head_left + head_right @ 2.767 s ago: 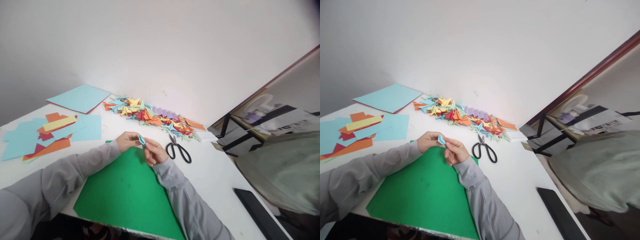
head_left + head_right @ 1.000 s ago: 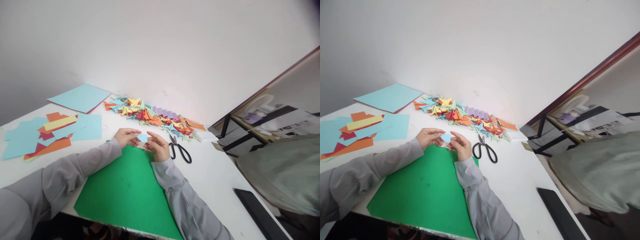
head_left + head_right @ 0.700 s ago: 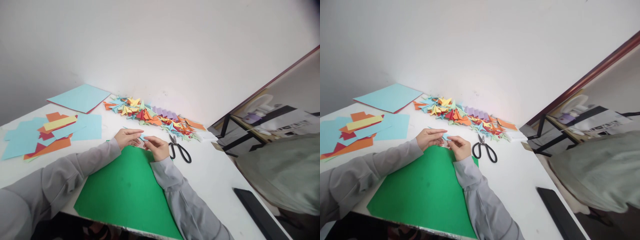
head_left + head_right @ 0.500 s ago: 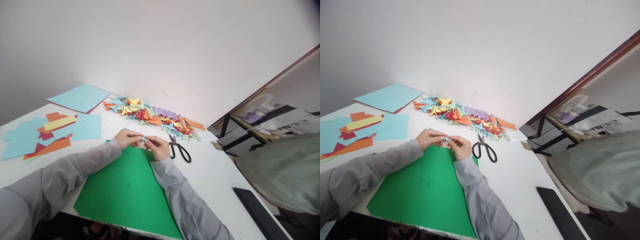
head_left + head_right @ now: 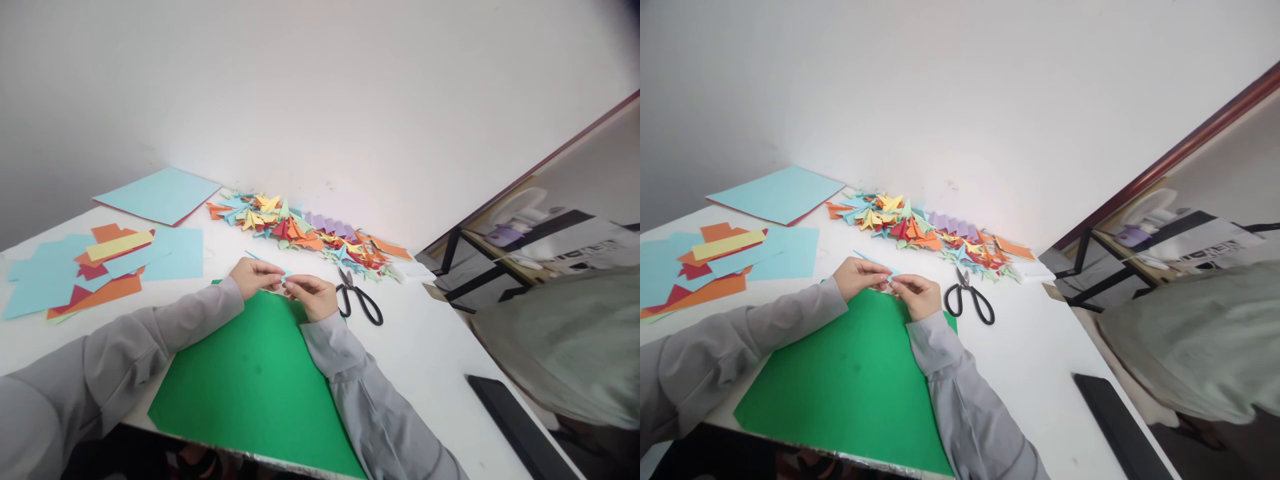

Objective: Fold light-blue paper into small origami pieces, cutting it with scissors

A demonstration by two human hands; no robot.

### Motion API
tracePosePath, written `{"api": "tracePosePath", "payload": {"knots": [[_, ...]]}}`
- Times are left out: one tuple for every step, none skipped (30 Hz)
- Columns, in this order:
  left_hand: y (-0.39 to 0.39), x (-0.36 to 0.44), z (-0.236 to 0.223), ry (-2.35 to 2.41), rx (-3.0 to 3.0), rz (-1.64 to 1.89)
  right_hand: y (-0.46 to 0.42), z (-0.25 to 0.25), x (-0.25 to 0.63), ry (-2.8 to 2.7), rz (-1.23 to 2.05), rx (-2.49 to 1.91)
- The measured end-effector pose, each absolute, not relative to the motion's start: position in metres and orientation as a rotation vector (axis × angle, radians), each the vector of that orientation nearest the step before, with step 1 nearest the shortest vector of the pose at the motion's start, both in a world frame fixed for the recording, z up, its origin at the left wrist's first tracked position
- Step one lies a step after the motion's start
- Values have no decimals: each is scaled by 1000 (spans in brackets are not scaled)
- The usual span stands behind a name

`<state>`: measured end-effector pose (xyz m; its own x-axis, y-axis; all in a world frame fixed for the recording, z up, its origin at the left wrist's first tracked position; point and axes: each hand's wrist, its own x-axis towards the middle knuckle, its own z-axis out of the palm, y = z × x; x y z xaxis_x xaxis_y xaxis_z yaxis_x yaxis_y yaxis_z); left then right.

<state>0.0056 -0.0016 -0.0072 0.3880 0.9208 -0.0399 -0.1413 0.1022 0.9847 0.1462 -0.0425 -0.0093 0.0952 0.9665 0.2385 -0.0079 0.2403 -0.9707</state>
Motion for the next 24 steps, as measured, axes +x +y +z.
{"api": "tracePosePath", "payload": {"knots": [[-2,6,-7,848,1212,944,-42,-9,146,-1230,980,-1055],[-3,6,-6,856,1223,950,-42,-9,146,-1228,986,-1053],[-4,7,-5,863,1234,959,-42,-8,146,-1226,991,-1053],[-4,7,-5,869,1244,966,-42,-8,146,-1222,998,-1054],[-5,7,-4,874,1255,972,-42,-9,146,-1216,1008,-1055],[-6,6,-3,879,1264,979,-42,-10,146,-1205,1021,-1056],[-7,6,-2,883,1274,984,-41,-11,146,-1187,1036,-1057],[-8,6,-1,888,1282,988,-41,-13,147,-1161,1056,-1057],[-8,6,-1,892,1290,990,-40,-15,147,-1128,1079,-1056],[-9,6,-1,895,1297,992,-39,-17,146,-1090,1106,-1053],[-9,6,-1,896,1304,993,-39,-19,146,-1051,1132,-1050],[-9,6,-1,896,1310,992,-38,-20,146,-1013,1158,-1046],[-9,6,-2,895,1313,991,-38,-21,145,-980,1182,-1043],[-9,6,-3,894,1313,989,-38,-22,145,-950,1201,-1041],[-9,6,-3,891,1312,988,-38,-22,144,-925,1213,-1042],[-9,7,-4,889,1309,986,-38,-23,144,-904,1222,-1044],[-9,7,-5,885,1305,985,-38,-22,143,-888,1228,-1046],[-9,8,-5,882,1301,986,-38,-22,143,-875,1232,-1048],[-9,8,-5,880,1298,986,-38,-22,142,-864,1234,-1052],[-9,8,-5,879,1296,986,-39,-22,142,-853,1235,-1055],[-9,9,-4,878,1294,985,-39,-21,141,-841,1235,-1058],[-10,9,-4,879,1293,985,-40,-21,140,-829,1237,-1061],[-10,9,-3,880,1293,985,-40,-20,140,-815,1238,-1064],[-10,9,-3,880,1293,984,-40,-19,139,-800,1238,-1067]]}}
